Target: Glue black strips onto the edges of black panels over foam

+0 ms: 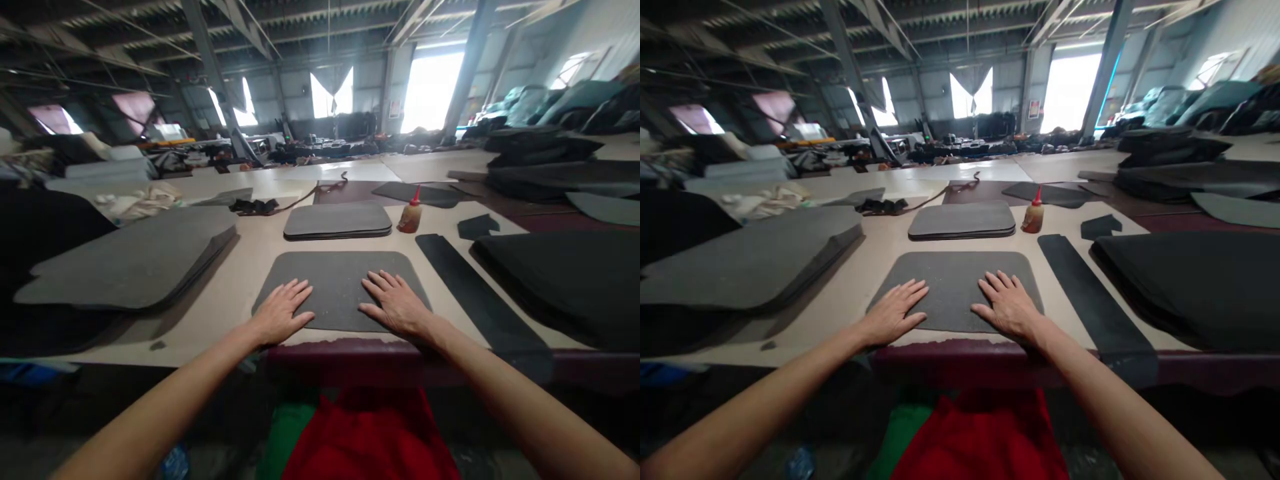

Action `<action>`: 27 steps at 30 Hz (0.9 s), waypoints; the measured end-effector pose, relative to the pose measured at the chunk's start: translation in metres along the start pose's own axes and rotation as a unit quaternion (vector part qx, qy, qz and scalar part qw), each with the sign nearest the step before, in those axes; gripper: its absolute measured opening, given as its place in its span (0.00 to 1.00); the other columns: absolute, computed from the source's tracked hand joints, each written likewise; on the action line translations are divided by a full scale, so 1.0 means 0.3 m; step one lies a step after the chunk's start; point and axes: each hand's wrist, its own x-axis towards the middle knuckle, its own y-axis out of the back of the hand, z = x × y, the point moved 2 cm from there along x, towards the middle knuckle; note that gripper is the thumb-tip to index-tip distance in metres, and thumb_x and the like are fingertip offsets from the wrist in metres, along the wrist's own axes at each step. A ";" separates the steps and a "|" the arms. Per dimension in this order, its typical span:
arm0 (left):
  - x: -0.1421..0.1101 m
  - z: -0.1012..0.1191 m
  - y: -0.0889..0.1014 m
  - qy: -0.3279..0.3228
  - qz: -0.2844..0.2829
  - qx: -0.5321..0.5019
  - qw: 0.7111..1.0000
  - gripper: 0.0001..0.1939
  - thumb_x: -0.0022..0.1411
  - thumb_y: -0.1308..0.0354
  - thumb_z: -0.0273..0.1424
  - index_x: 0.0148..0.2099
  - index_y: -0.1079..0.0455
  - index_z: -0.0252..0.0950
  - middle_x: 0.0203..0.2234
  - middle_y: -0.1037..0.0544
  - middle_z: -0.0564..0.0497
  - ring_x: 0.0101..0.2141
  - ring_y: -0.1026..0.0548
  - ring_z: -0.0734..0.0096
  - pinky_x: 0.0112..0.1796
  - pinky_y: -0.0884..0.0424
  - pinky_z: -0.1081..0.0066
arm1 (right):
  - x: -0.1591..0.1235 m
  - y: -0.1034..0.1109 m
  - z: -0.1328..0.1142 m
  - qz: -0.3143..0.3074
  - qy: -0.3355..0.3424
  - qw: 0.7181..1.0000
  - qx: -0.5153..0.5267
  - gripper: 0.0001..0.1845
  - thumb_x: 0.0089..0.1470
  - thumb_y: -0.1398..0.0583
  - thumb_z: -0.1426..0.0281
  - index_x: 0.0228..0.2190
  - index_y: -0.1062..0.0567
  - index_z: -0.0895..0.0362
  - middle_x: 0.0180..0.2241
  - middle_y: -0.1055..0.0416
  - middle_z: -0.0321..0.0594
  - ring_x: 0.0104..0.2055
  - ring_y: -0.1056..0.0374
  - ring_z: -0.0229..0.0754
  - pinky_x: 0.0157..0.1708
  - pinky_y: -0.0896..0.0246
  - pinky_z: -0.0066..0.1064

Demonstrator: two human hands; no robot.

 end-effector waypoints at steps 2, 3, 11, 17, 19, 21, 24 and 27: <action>-0.029 -0.057 0.000 0.011 -0.004 0.001 1.000 0.36 0.70 0.56 0.53 0.73 0.51 0.42 0.71 0.50 0.50 0.70 0.52 0.53 0.67 0.50 0.49 | -0.032 -0.001 0.036 -0.009 0.002 1.000 -0.004 0.40 0.66 0.57 0.43 0.68 0.42 0.54 0.70 0.52 0.46 0.71 0.56 0.58 0.66 0.57 0.57; -0.044 -0.086 0.001 0.017 -0.004 0.002 1.000 0.36 0.70 0.56 0.53 0.73 0.51 0.42 0.71 0.50 0.50 0.70 0.52 0.53 0.67 0.50 0.49 | -0.051 -0.001 0.056 -0.012 -0.001 1.000 -0.007 0.39 0.66 0.57 0.45 0.68 0.42 0.54 0.70 0.52 0.46 0.71 0.56 0.57 0.67 0.57 0.57; -0.126 -0.183 -0.007 0.037 0.003 -0.003 0.999 0.34 0.71 0.57 0.51 0.73 0.52 0.42 0.71 0.50 0.47 0.70 0.51 0.53 0.67 0.51 0.46 | -0.206 0.033 0.125 -0.017 0.019 0.999 -0.018 0.32 0.69 0.55 0.53 0.67 0.41 0.54 0.71 0.54 0.44 0.72 0.57 0.53 0.69 0.62 0.58; -0.160 -0.162 0.019 0.033 -0.027 -0.007 0.999 0.35 0.70 0.56 0.52 0.73 0.53 0.44 0.71 0.52 0.47 0.70 0.52 0.49 0.66 0.51 0.42 | -0.302 0.071 0.050 -0.092 0.065 0.991 0.068 0.47 0.60 0.46 0.42 0.69 0.49 0.55 0.71 0.59 0.50 0.72 0.63 0.61 0.67 0.61 0.63; -0.206 -0.151 0.023 0.007 -0.038 -0.006 0.999 0.41 0.66 0.51 0.57 0.73 0.54 0.46 0.71 0.52 0.45 0.69 0.52 0.44 0.65 0.50 0.40 | -0.338 0.070 0.044 -0.101 0.077 0.988 0.089 0.52 0.56 0.39 0.44 0.70 0.52 0.54 0.71 0.62 0.51 0.72 0.64 0.63 0.67 0.62 0.64; -0.268 -0.139 0.015 -0.021 -0.039 0.001 0.999 0.50 0.58 0.45 0.62 0.74 0.57 0.47 0.71 0.53 0.44 0.69 0.53 0.40 0.65 0.49 0.38 | -0.369 0.063 0.052 -0.094 0.087 0.987 0.091 0.49 0.55 0.35 0.55 0.70 0.51 0.51 0.71 0.60 0.49 0.71 0.61 0.63 0.67 0.59 0.64; -0.359 -0.127 -0.013 -0.040 -0.017 0.016 0.999 0.50 0.60 0.38 0.52 0.74 0.62 0.52 0.72 0.55 0.47 0.69 0.52 0.40 0.64 0.45 0.38 | -0.393 0.074 0.071 -0.080 0.109 0.987 0.083 0.38 0.57 0.39 0.69 0.67 0.41 0.46 0.68 0.47 0.44 0.68 0.48 0.59 0.64 0.44 0.57; -0.413 -0.136 -0.029 -0.050 0.001 0.017 0.999 0.45 0.60 0.41 0.31 0.73 0.59 0.56 0.71 0.51 0.52 0.68 0.47 0.47 0.64 0.40 0.44 | -0.391 0.153 0.072 -0.037 0.142 0.987 0.067 0.31 0.57 0.41 0.72 0.63 0.32 0.49 0.61 0.33 0.44 0.60 0.33 0.52 0.58 0.33 0.44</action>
